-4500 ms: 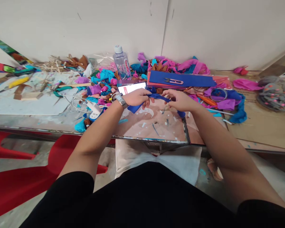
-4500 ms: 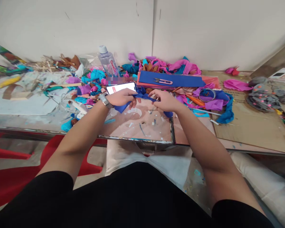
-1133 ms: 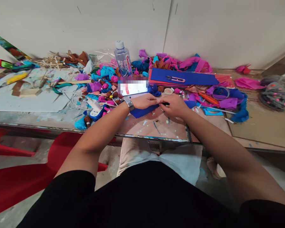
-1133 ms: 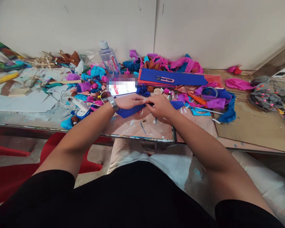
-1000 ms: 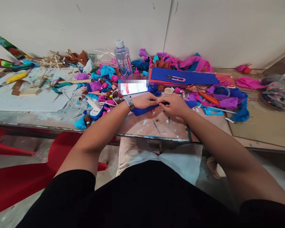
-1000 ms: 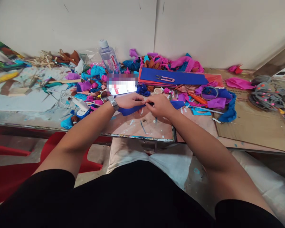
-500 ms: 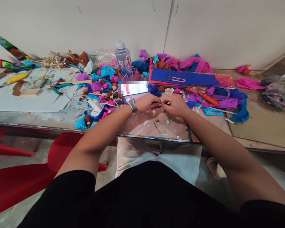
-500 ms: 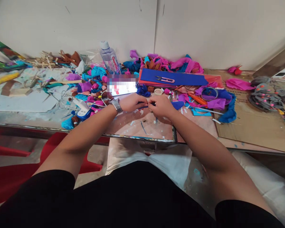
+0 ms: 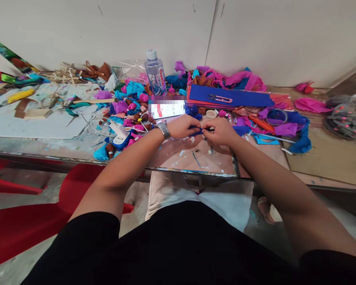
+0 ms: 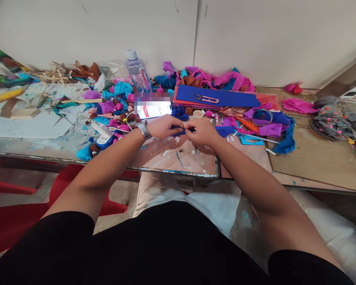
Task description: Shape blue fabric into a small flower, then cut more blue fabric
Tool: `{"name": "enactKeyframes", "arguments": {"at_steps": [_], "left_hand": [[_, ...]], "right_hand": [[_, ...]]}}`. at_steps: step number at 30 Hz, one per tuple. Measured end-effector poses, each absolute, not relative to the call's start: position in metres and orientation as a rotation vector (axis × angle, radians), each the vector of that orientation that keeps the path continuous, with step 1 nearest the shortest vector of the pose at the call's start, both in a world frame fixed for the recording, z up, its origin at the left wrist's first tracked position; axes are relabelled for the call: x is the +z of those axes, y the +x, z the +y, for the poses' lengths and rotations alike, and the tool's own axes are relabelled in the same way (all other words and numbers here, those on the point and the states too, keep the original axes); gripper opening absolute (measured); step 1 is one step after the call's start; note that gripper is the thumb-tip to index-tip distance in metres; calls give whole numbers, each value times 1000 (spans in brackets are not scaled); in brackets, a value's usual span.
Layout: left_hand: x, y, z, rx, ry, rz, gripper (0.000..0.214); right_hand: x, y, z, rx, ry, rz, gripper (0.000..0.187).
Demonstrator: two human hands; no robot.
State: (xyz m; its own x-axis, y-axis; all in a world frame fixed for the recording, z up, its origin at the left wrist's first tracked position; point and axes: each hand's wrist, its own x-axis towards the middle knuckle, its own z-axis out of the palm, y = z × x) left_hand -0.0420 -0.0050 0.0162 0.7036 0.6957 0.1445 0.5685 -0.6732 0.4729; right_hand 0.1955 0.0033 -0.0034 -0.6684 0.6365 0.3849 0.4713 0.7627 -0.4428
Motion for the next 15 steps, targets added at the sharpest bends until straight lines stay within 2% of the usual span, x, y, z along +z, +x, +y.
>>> {"name": "enactKeyframes", "arguments": {"at_steps": [8, 15], "left_hand": [[24, -47, -6, 376, 2391, 962, 30], [22, -46, -3, 402, 2289, 942, 30]], "right_hand": [[-6, 196, 8, 329, -890, -2423, 13], [-4, 193, 5, 308, -874, -2424, 26]]}}
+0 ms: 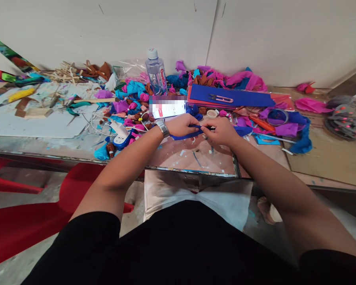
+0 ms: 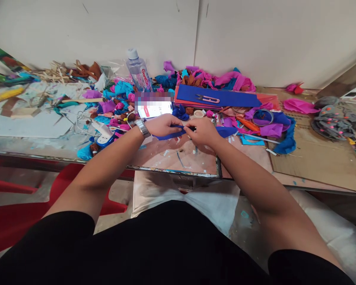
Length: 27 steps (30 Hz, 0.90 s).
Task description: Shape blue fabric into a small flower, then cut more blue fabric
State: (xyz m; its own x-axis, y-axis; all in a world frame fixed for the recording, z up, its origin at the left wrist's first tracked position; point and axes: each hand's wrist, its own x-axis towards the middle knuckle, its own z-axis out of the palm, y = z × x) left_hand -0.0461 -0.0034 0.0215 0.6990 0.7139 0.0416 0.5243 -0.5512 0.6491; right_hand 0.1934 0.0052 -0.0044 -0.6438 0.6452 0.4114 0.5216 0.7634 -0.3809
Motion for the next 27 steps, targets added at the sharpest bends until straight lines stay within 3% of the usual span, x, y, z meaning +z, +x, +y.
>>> {"name": "enactKeyframes", "arguments": {"at_steps": [8, 27], "left_hand": [[22, -49, -4, 352, 1934, 911, 34], [19, -46, 0, 463, 2049, 1079, 36]], "right_hand": [[-4, 195, 8, 298, -877, -2379, 29], [2, 193, 3, 304, -848, -2303, 23]]}}
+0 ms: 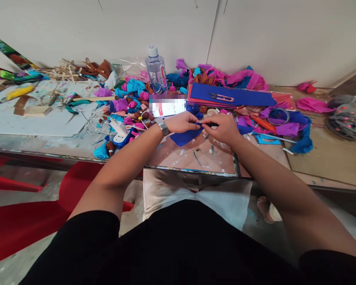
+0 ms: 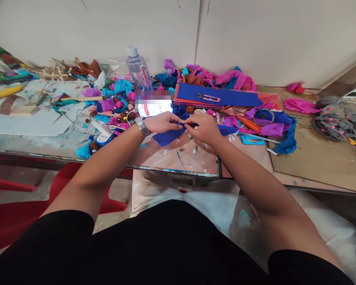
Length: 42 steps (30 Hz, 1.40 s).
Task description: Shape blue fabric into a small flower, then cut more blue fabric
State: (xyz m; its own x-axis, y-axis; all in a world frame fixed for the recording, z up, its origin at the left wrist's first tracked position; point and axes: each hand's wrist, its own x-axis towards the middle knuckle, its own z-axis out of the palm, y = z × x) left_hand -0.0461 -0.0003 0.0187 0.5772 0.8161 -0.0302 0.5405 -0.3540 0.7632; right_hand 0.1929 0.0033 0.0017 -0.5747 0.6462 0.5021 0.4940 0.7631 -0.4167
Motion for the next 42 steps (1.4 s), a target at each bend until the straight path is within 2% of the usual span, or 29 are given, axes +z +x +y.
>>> {"name": "enactKeyframes", "arguments": {"at_steps": [11, 22, 27, 42], "left_hand": [[22, -49, -5, 434, 1785, 944, 30], [19, -50, 2, 461, 2001, 990, 35], [19, -49, 2, 544, 1935, 1020, 41], [20, -46, 1, 625, 1861, 990, 33]], "right_hand": [[1, 193, 1, 248, -797, -2301, 22], [-10, 194, 9, 187, -704, -2238, 13], [-10, 194, 10, 178, -660, -2272, 15], [-4, 194, 6, 186, -633, -2281, 18]]}}
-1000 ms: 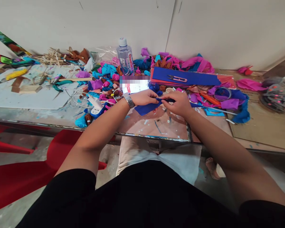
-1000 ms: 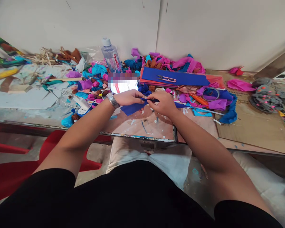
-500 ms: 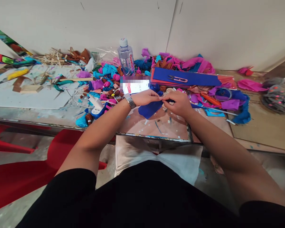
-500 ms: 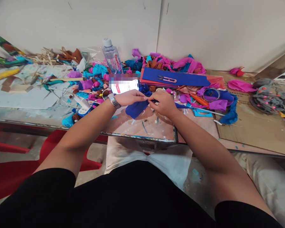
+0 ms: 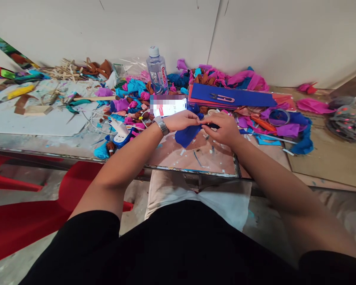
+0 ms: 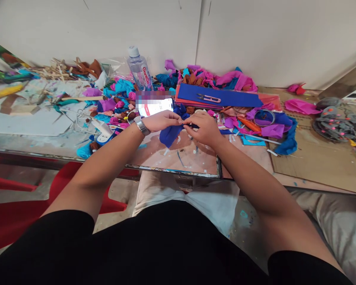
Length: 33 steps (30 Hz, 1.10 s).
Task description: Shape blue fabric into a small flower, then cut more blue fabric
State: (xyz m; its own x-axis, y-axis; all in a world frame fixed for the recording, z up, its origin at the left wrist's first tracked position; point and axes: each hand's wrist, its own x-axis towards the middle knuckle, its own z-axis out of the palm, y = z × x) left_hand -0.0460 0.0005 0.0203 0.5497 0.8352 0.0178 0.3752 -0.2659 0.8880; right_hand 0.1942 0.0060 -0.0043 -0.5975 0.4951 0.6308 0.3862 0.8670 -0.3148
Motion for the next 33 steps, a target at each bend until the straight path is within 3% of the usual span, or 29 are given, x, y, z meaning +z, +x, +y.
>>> {"name": "enactKeyframes", "arguments": {"at_steps": [33], "left_hand": [[19, -38, -10, 684, 2724, 1251, 38]], "right_hand": [[-4, 194, 9, 317, -824, -2304, 15]]}}
